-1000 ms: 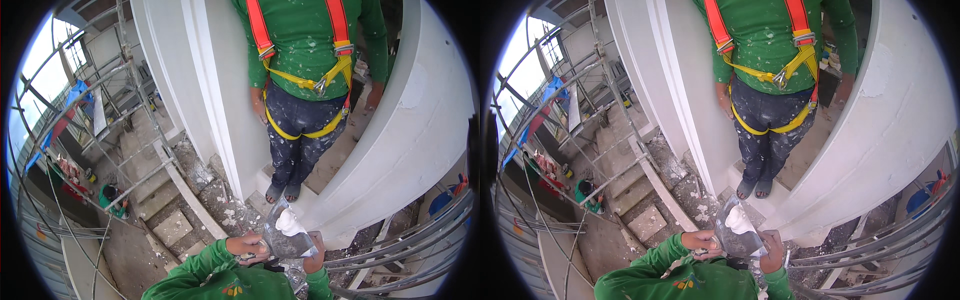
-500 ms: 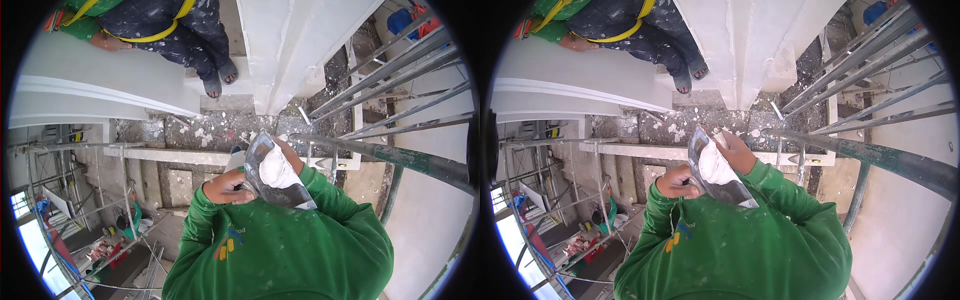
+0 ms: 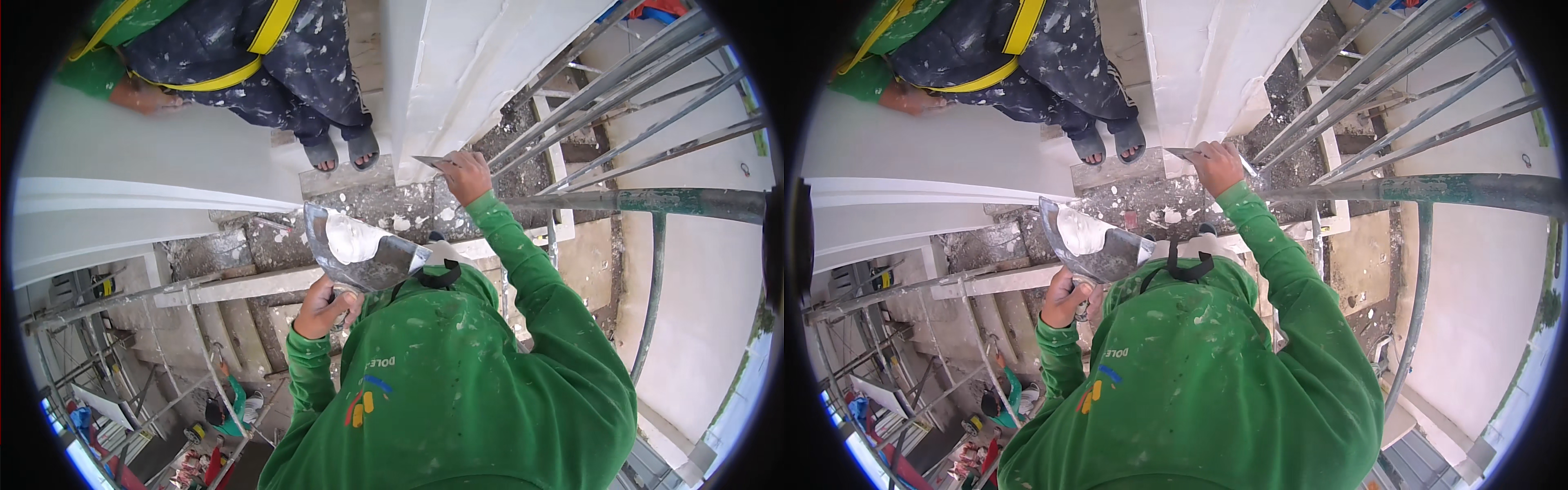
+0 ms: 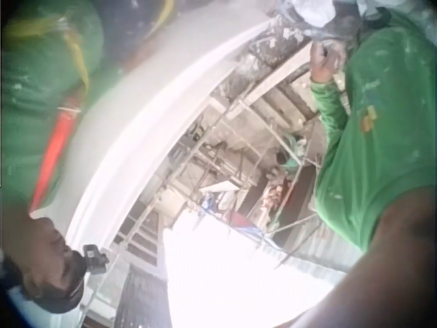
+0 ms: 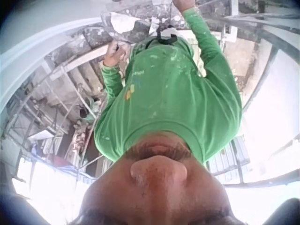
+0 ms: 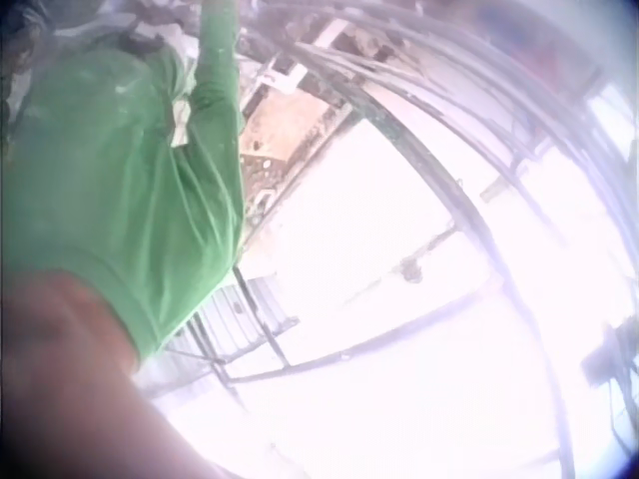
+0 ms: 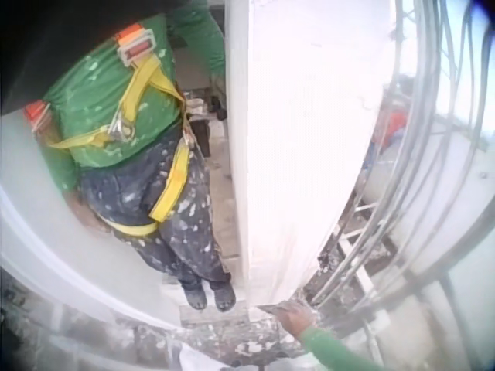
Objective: The person scoops white plaster from a board onto a hawk using a trowel. They then apply the plaster to a white wall and smooth it with the trowel. The person repeats this process, moving along the wall to cover different sections.
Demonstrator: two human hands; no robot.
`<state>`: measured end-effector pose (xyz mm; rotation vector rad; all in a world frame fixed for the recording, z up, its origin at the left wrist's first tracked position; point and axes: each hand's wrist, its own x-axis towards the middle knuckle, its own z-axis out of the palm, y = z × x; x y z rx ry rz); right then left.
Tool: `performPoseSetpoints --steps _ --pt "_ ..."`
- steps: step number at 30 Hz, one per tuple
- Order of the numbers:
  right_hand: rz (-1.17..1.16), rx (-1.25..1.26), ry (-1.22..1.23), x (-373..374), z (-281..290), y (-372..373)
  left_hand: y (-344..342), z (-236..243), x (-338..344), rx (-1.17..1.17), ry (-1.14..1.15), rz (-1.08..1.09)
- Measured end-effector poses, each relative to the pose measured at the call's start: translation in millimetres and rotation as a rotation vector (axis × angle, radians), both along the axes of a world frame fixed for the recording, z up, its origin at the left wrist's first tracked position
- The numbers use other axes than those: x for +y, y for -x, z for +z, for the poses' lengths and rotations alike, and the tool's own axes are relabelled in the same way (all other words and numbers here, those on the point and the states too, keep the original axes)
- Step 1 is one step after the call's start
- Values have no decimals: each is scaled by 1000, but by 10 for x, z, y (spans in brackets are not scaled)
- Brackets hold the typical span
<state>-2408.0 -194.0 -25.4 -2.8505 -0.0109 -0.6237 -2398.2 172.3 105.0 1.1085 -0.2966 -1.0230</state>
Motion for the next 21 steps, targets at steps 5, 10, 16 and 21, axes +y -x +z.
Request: performPoseSetpoints --steps 5,10,16,21 --pt "39 43 151 49 -168 -430 -61 -207 278 -15 -58 -42" --pt "46 60 231 31 -132 -618 -81 -325 483 5 -49 -1" --pt "98 -70 402 -31 27 -748 22 -505 678 43 15 121" --pt "104 -128 447 -52 588 -778 91 -590 782 49 39 179"
